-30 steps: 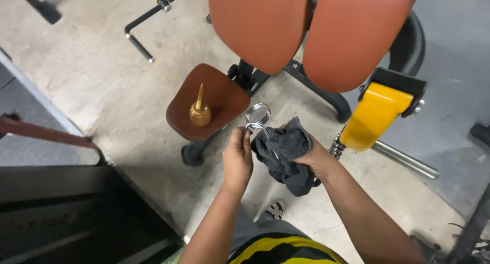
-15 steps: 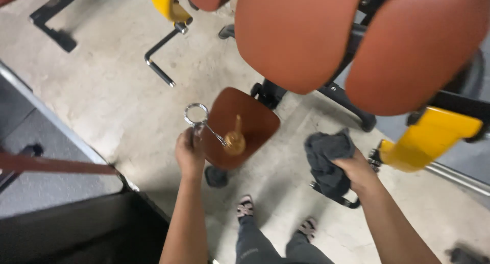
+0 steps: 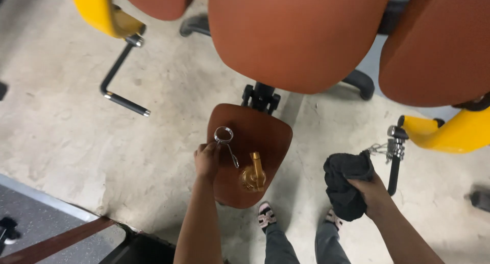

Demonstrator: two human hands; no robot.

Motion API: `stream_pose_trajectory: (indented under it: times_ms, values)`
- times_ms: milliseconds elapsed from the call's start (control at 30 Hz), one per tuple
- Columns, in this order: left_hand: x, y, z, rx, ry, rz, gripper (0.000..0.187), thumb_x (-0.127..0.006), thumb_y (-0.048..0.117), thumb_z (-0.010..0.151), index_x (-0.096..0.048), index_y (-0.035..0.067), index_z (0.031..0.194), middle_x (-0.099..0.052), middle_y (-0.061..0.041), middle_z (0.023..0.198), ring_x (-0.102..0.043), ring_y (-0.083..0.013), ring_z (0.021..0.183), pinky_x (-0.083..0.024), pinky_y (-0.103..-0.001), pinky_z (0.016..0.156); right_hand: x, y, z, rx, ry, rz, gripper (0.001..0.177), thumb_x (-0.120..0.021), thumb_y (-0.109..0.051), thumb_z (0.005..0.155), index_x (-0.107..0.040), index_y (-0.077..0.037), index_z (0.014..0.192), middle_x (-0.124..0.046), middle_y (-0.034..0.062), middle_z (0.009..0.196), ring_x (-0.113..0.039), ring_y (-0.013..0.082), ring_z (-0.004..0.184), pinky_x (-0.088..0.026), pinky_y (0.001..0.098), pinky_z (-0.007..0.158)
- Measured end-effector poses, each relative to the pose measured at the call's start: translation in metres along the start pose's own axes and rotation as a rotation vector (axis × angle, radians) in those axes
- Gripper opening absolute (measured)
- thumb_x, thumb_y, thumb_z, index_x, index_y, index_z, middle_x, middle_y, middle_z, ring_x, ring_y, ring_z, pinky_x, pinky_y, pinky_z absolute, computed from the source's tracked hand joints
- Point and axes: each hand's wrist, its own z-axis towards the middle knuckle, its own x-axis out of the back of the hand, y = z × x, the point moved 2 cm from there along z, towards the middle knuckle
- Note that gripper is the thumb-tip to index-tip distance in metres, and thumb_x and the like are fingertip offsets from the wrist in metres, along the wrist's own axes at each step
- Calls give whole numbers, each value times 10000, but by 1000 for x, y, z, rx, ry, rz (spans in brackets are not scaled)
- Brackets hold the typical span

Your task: Clean weight machine parts and collars using a cloth and spray.

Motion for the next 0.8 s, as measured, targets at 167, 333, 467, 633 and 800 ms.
stream_pose_trajectory:
  times_ms: [167,333,467,633,800]
  values:
    - [-1,24,-5,134,-42,272,418,-790,308,823,-671,127,1180,-608,-122,1248,-543,-404,1174,-472,-503,962,6,16,3,-23,8,66,478,-651,-16,841,-616,-9,1318,-705,141,1174,-707,290,1023,-589,445,853]
    - [20,46,-7,116,-10,166,601,-823,300,757,-568,89,1258,-568,-158,1329,-554,-421,1187,-501,-497,973,16,15,11,23,-2,216,520,-598,5,857,-565,13,1376,-663,161,1251,-685,292,1093,-577,448,931]
    - [76,140,-21,-82,214,-53,568,-754,177,913,-508,37,1405,-549,-176,1373,-563,-394,1253,-485,-480,1063,39,3,1,53,-123,311,579,-563,-87,832,-553,9,1402,-665,186,1258,-693,326,1081,-580,461,899]
    - [95,285,-81,-309,389,-132,403,-631,-33,1074,-481,-62,1447,-524,-234,1410,-561,-380,1275,-480,-446,1084,97,-24,-10,112,-56,417,673,-547,-126,739,-534,-104,1411,-666,135,1297,-693,286,1120,-584,424,947]
    - [1,391,-152,-685,5,-349,408,-599,-118,755,-653,34,1130,-652,-177,1162,-593,-379,1145,-488,-463,969,230,-8,26,407,65,230,562,-542,-48,841,-530,-4,1401,-655,157,1248,-677,296,1134,-575,424,992]
